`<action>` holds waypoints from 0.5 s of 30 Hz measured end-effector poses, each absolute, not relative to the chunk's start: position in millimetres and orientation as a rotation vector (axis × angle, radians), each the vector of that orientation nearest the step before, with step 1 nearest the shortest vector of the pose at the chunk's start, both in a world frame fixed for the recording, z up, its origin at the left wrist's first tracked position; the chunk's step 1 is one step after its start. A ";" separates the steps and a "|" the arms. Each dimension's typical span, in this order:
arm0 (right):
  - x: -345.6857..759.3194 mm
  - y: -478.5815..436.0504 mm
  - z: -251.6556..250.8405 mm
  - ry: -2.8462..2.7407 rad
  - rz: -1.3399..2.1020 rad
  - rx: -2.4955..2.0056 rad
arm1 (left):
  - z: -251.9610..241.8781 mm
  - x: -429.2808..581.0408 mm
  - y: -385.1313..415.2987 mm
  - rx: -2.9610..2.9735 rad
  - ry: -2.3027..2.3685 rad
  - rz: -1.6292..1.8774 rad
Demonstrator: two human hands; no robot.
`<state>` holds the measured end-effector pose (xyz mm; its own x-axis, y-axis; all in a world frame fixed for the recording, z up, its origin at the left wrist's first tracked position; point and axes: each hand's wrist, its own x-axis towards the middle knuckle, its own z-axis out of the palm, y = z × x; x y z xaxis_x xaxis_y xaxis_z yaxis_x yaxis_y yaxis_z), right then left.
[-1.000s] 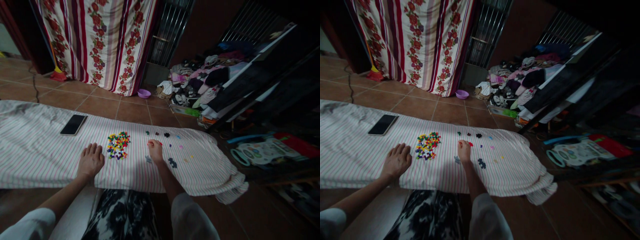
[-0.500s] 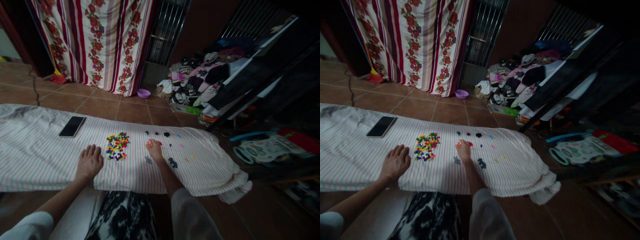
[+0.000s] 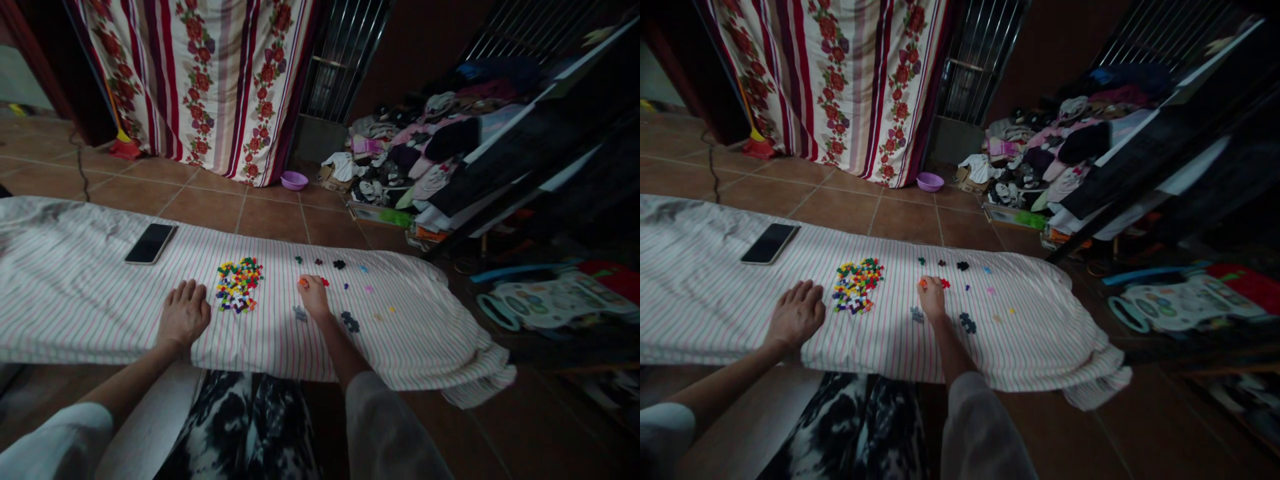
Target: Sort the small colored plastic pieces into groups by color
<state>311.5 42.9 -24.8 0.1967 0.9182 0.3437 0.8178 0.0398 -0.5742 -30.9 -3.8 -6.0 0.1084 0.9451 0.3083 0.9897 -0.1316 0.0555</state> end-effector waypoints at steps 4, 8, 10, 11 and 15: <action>314.5 45.3 -26.4 -1.615 0.224 -1.785 | -4.9 -30.3 -4.0 -2.218 -1.966 -0.408; 315.6 43.0 -27.9 -1.590 0.232 -1.762 | -3.8 -29.4 -3.8 -2.219 -1.967 -0.436; 315.2 41.4 -28.3 -1.576 0.247 -1.741 | -3.0 -29.0 -4.0 -2.223 -1.966 -0.456; 315.0 40.8 -28.2 -1.569 0.258 -1.734 | -2.7 -28.9 -4.2 -2.226 -1.963 -0.466; 315.6 40.7 -25.9 -1.540 0.303 -1.745 | -2.9 -29.3 -4.2 -2.220 -1.934 -0.490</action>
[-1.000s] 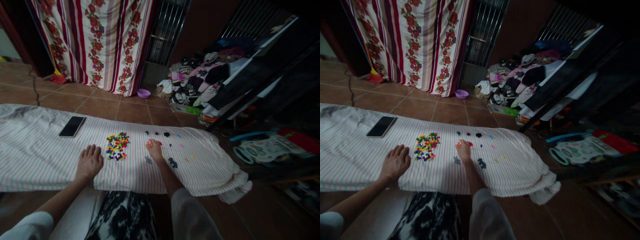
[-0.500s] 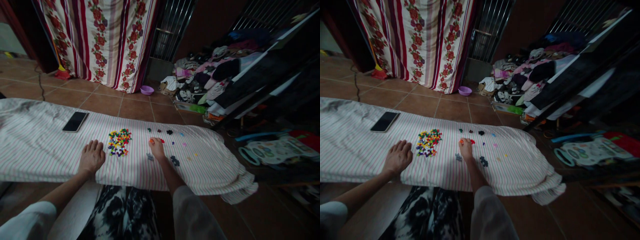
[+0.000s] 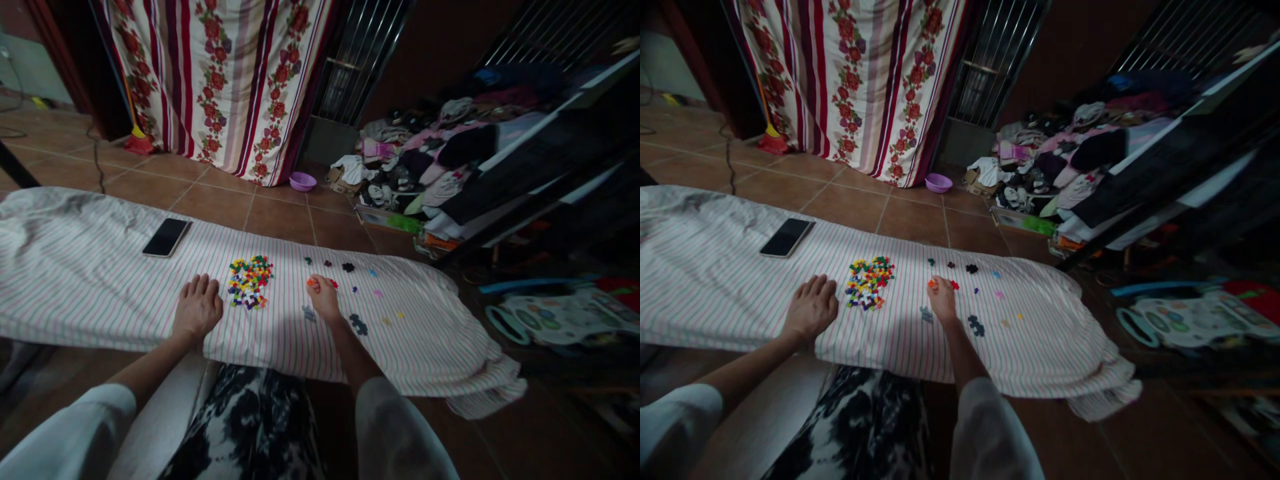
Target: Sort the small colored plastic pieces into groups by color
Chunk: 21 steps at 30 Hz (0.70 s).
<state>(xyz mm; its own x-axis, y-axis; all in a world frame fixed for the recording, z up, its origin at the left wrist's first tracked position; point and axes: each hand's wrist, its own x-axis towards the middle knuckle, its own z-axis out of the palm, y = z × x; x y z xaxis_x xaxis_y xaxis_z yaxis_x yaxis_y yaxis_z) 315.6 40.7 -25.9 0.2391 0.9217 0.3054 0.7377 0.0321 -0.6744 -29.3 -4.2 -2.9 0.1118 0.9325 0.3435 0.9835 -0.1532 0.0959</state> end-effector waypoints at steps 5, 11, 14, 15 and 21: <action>316.0 34.8 -12.7 -1.577 0.182 -1.853 | -5.5 -29.8 -3.1 -2.210 -1.946 -0.517; 275.6 24.5 12.4 -1.783 0.050 -1.721 | -7.9 -29.7 -2.8 -2.220 -1.955 -0.534; 241.4 29.5 13.3 -1.965 0.249 -1.511 | -9.2 -30.3 -2.7 -2.213 -1.950 -0.528; 231.0 31.9 11.3 -2.009 0.308 -1.465 | -9.3 -30.4 -2.8 -2.211 -1.950 -0.528; 197.7 41.2 -6.6 -2.094 0.405 -1.508 | -6.4 -29.4 -3.5 -2.205 -1.955 -0.523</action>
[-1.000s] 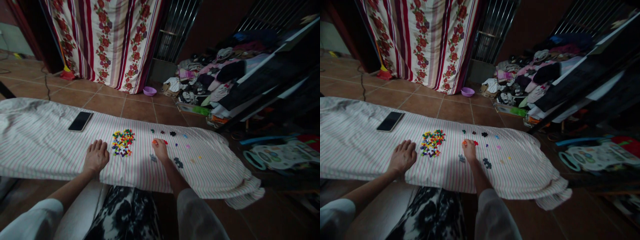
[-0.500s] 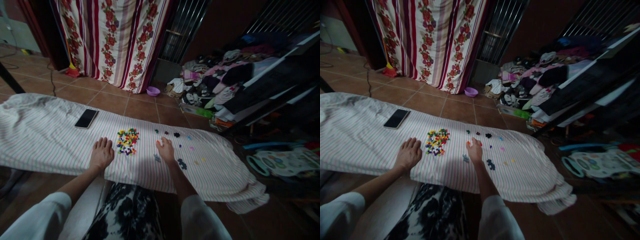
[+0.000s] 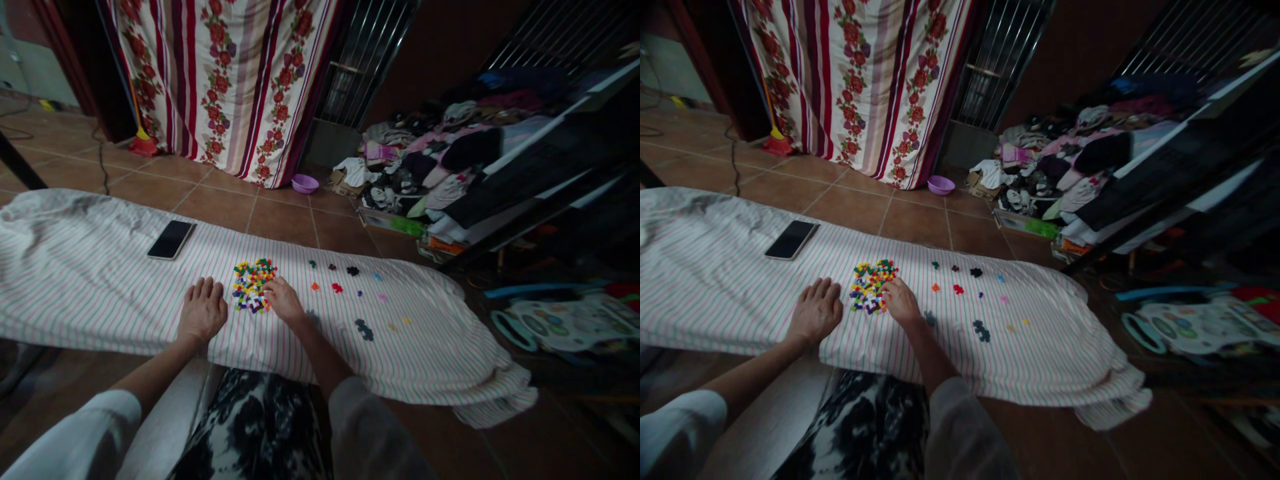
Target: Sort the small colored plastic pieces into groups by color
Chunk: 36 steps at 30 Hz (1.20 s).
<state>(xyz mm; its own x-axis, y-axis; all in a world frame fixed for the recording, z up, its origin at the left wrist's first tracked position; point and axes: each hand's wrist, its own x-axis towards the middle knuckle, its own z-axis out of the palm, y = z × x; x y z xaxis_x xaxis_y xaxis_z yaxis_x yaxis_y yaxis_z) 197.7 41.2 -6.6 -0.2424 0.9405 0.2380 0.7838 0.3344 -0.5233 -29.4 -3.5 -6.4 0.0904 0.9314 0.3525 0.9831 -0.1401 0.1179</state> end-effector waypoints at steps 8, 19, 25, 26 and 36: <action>193.3 37.4 -12.3 -2.087 0.349 -1.518 | -3.6 -29.3 -6.4 -2.211 -1.957 -0.466; 192.9 37.5 -17.8 -2.004 0.414 -1.581 | -3.7 -31.3 -6.5 -2.224 -1.911 -0.411; 190.8 38.0 -10.7 -1.867 0.496 -1.565 | 0.1 -30.7 -7.4 -2.220 -1.931 -0.385; 191.7 35.8 -10.0 -1.833 0.512 -1.529 | 0.1 -30.8 -7.4 -2.220 -1.927 -0.389; 275.6 -29.9 1.6 -1.516 0.085 -1.568 | 0.9 -31.8 -7.9 -2.240 -1.911 -0.387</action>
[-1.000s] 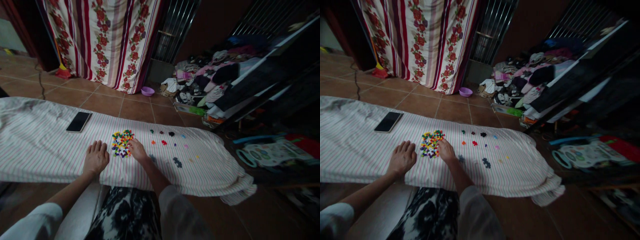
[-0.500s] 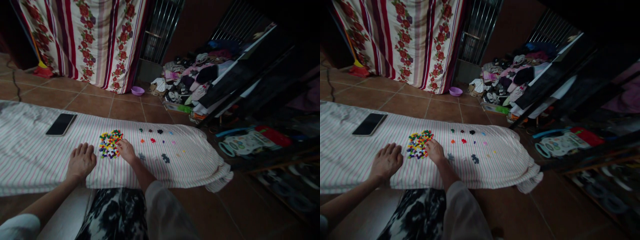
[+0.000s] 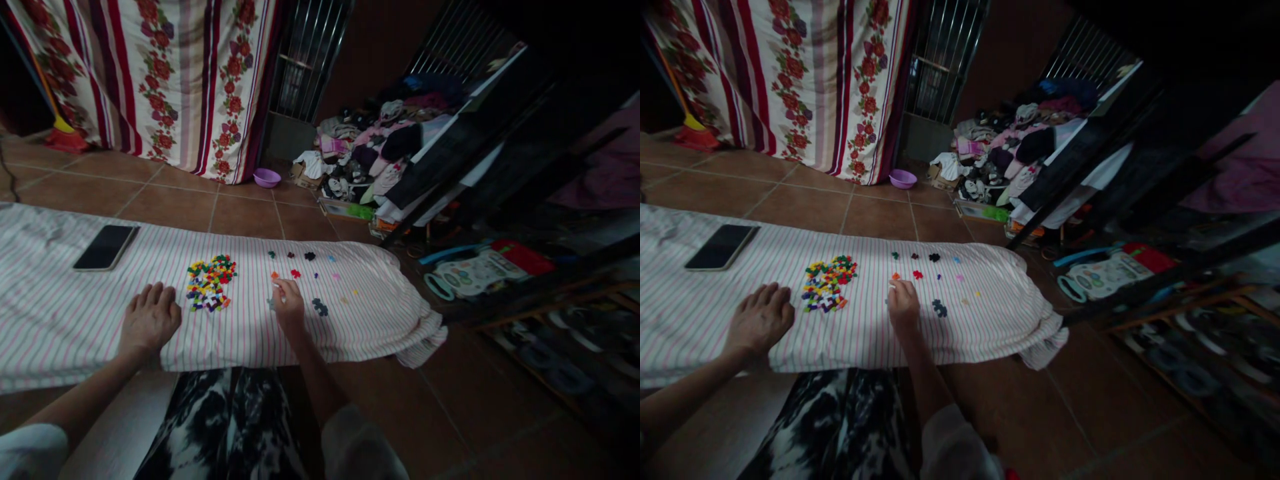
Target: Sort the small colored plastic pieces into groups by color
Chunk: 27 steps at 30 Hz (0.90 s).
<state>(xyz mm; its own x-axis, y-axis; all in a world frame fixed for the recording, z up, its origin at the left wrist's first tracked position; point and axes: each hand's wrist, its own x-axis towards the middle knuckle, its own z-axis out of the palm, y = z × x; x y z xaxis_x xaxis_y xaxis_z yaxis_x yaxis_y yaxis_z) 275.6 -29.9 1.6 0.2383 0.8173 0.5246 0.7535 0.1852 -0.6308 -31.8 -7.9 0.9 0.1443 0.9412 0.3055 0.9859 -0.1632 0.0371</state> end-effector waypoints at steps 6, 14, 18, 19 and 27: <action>317.1 -62.0 -18.2 -1.473 -0.128 -1.734 | -1.6 -32.8 -8.3 -2.237 -1.908 -0.484; 318.5 -64.2 -43.2 -1.544 -0.094 -1.760 | 2.1 -31.7 -10.4 -2.257 -1.925 -0.502; 318.2 -65.3 -43.7 -1.579 -0.101 -1.730 | 0.5 -33.7 -10.7 -2.257 -1.926 -0.495; 318.4 -65.7 -43.4 -1.586 -0.104 -1.720 | -0.6 -34.9 -10.5 -2.256 -1.923 -0.503; 317.4 -65.5 -44.4 -1.617 -0.162 -1.682 | 5.8 -28.7 -13.3 -2.251 -1.942 -0.415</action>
